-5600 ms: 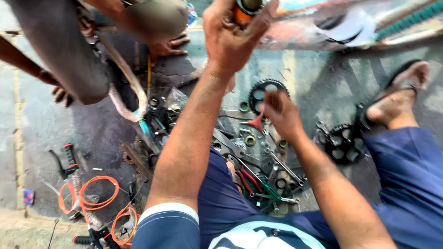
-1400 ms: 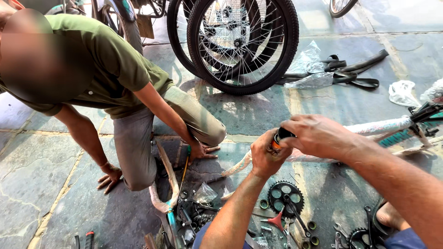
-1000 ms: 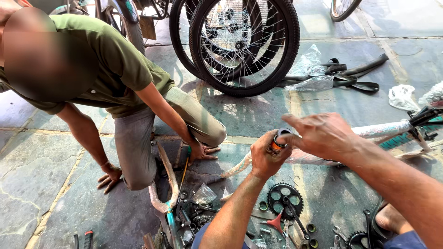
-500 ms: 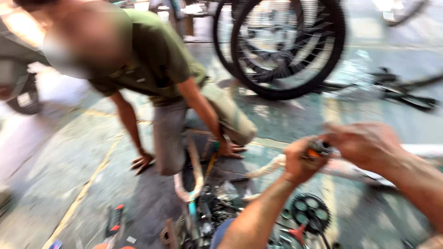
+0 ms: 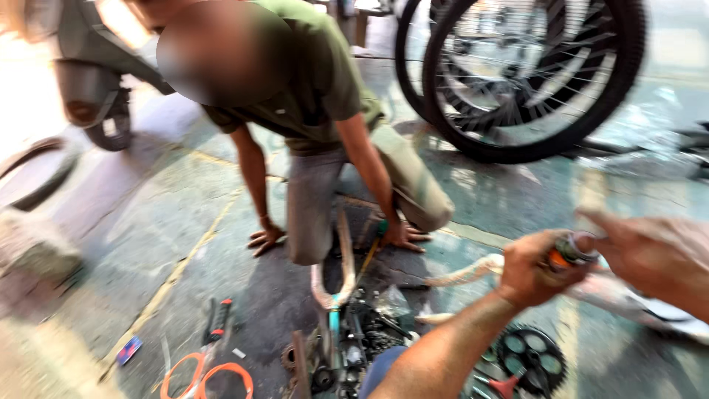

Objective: The person cleans a bicycle fork and headset area with a cloth, applies grease to bearing surfaces, and begins assembling the front steering components while another person assists.

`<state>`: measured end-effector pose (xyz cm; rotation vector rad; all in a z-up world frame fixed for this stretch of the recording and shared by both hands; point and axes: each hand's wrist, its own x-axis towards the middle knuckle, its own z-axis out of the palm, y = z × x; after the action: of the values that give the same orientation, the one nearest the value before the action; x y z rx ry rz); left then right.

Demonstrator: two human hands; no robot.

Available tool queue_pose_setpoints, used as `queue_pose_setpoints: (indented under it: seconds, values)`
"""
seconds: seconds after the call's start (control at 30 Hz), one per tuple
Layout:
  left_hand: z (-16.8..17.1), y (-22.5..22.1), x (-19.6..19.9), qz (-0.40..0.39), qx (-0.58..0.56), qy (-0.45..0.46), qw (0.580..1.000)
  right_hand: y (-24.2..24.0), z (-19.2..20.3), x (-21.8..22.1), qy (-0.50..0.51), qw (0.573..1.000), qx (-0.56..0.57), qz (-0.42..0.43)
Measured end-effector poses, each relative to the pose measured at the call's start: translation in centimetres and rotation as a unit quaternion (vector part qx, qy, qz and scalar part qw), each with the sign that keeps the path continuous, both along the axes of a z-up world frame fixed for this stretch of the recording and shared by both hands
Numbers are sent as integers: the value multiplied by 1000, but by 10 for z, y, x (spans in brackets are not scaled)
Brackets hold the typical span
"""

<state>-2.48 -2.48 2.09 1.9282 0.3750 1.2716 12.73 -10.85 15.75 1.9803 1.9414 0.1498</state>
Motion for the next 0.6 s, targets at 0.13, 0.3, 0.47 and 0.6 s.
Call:
queue_pose_setpoints:
  seconds: [0.13,0.3,0.47,0.6]
  values:
    - [6,4,3,-15,7,-27,999,-3,35,-27,193,973,47,-115]
    - [29,-6,-8,-20,-53,-26,998,-2,57,-50,168,968,28,-183]
    - [38,-4,-12,-9,-32,24,999,-6,63,-52,194,977,70,-48]
    - [36,-3,-10,-11,-28,-2,1000,-6,67,-57,169,969,9,-179]
